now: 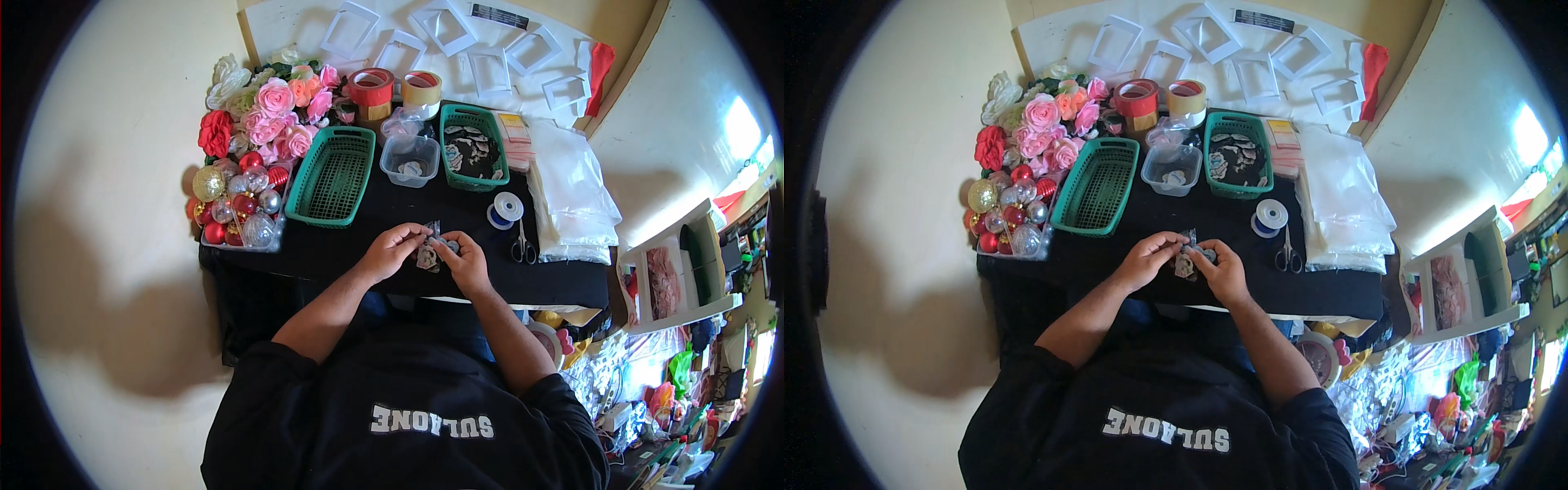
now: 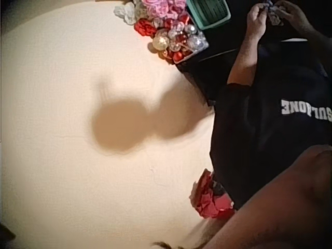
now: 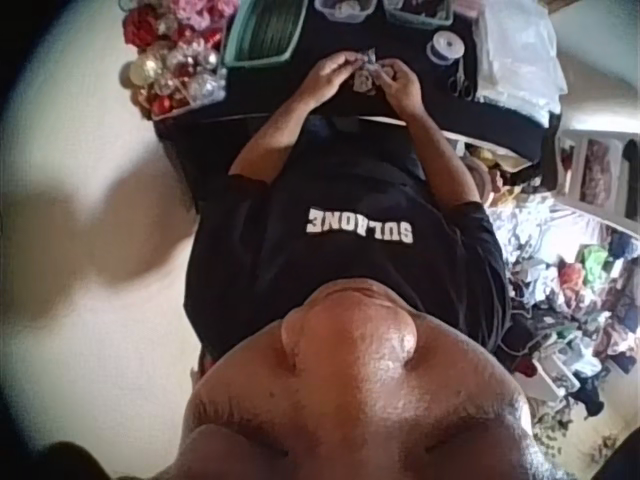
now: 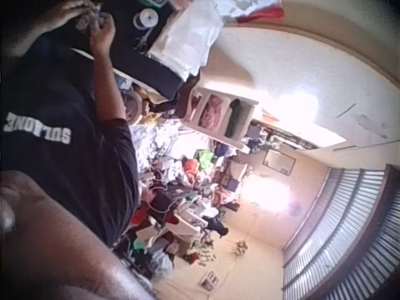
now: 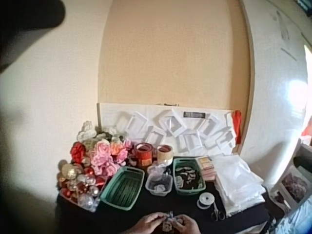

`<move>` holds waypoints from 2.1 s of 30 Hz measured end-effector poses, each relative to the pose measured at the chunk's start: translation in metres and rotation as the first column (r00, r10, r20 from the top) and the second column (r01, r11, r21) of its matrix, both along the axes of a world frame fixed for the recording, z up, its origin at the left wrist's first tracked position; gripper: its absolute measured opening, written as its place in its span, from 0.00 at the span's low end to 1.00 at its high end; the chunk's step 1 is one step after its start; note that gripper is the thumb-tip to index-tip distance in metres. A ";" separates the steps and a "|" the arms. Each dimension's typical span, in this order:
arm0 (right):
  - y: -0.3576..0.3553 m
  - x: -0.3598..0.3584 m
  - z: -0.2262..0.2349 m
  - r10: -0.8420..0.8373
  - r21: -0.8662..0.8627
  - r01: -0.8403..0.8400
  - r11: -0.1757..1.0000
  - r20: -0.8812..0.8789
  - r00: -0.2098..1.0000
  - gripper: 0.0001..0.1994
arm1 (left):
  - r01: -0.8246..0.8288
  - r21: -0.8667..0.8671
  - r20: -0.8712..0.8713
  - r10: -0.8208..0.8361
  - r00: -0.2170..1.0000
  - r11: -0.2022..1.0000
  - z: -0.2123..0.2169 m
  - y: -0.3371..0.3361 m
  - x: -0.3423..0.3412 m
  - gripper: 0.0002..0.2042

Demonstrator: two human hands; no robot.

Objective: The recorder assembles small keychains or ornaments, attaches blue ribbons, and places them into small plastic bags.

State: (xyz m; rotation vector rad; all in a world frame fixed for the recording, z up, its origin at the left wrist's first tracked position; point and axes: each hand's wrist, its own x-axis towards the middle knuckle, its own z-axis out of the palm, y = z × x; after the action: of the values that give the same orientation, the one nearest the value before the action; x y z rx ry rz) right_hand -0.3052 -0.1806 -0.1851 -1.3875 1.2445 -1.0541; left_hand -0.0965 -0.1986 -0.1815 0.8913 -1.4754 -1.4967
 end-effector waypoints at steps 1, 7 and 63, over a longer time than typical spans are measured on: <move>0.001 0.000 0.000 0.002 -0.033 -0.002 0.999 -0.006 1.000 0.11 | 0.003 -0.020 0.011 -0.003 1.000 1.000 -0.002 0.001 0.000 0.12; 0.003 0.002 0.005 -0.038 -0.065 0.036 0.997 -0.028 0.999 0.12 | 0.001 -0.159 0.070 0.010 0.998 0.987 -0.004 0.000 -0.001 0.13; 0.002 -0.001 0.004 0.024 -0.055 -0.028 0.998 -0.080 0.997 0.14 | -0.042 -0.013 0.092 0.043 0.995 0.999 0.002 0.002 0.000 0.15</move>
State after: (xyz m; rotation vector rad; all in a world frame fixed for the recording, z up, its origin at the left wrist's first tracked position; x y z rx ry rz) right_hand -0.3062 -0.1790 -0.1814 -1.4974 1.2591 -1.0321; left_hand -0.0963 -0.1961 -0.1795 0.9908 -1.5203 -1.4321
